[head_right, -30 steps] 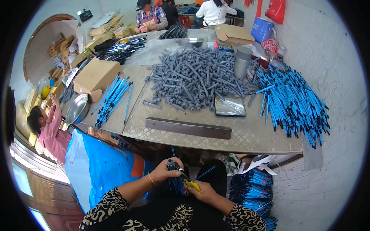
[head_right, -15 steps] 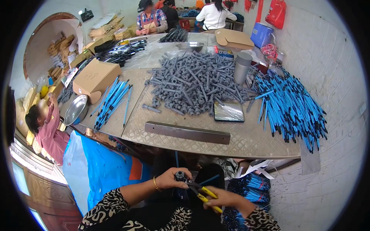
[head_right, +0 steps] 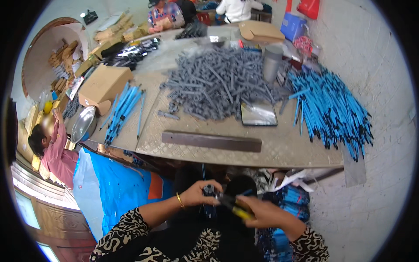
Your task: The person threads a wire through umbrella ribs, fits their ends into slots around a plastic hub, and tightens and trims the wire using pliers to secure the assembly before repeating the process on another bundle.
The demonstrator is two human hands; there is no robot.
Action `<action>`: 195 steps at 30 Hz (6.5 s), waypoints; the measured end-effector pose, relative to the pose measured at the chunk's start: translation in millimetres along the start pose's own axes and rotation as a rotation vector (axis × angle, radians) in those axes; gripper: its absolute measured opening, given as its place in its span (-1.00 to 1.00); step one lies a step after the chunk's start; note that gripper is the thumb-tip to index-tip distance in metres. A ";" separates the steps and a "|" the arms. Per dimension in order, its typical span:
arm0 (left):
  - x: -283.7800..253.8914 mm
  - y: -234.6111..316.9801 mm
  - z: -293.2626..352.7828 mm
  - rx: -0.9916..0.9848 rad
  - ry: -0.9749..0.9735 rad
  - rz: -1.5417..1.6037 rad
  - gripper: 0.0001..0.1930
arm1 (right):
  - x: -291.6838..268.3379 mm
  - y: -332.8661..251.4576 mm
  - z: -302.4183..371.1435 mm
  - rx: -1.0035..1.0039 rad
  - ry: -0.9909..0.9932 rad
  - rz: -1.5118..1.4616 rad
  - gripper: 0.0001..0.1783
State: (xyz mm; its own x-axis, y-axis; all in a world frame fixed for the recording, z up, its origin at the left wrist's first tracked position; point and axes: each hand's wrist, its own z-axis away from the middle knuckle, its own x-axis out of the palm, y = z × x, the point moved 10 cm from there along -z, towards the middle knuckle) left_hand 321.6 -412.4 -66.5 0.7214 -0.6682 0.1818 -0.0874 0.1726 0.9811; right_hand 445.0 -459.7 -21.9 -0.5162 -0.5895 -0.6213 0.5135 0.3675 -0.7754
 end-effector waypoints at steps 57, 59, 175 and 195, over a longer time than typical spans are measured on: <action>8.5 -4.8 -17.0 -0.028 -0.141 0.047 -0.47 | 146.8 35.8 22.2 0.288 -0.447 -2.041 -0.65; 8.7 -2.7 -20.1 -0.023 -0.129 0.031 -0.43 | 119.7 30.3 22.3 0.280 -0.493 -1.845 -0.63; -79.2 19.2 111.1 -0.075 0.462 0.039 -0.85 | 55.5 -91.5 -99.0 -0.504 -0.087 -0.207 -0.54; -64.4 29.2 94.9 -0.413 0.317 0.399 -0.92 | 94.5 -36.1 -108.6 -0.118 -0.193 -1.304 0.13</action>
State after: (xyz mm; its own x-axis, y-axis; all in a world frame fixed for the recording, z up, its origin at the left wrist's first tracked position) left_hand 207.4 -433.1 -43.3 0.8612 -0.2604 0.4365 -0.1650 0.6691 0.7247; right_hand 303.2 -450.5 -64.9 -0.4724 -0.6447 0.6010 -0.3493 -0.4891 -0.7992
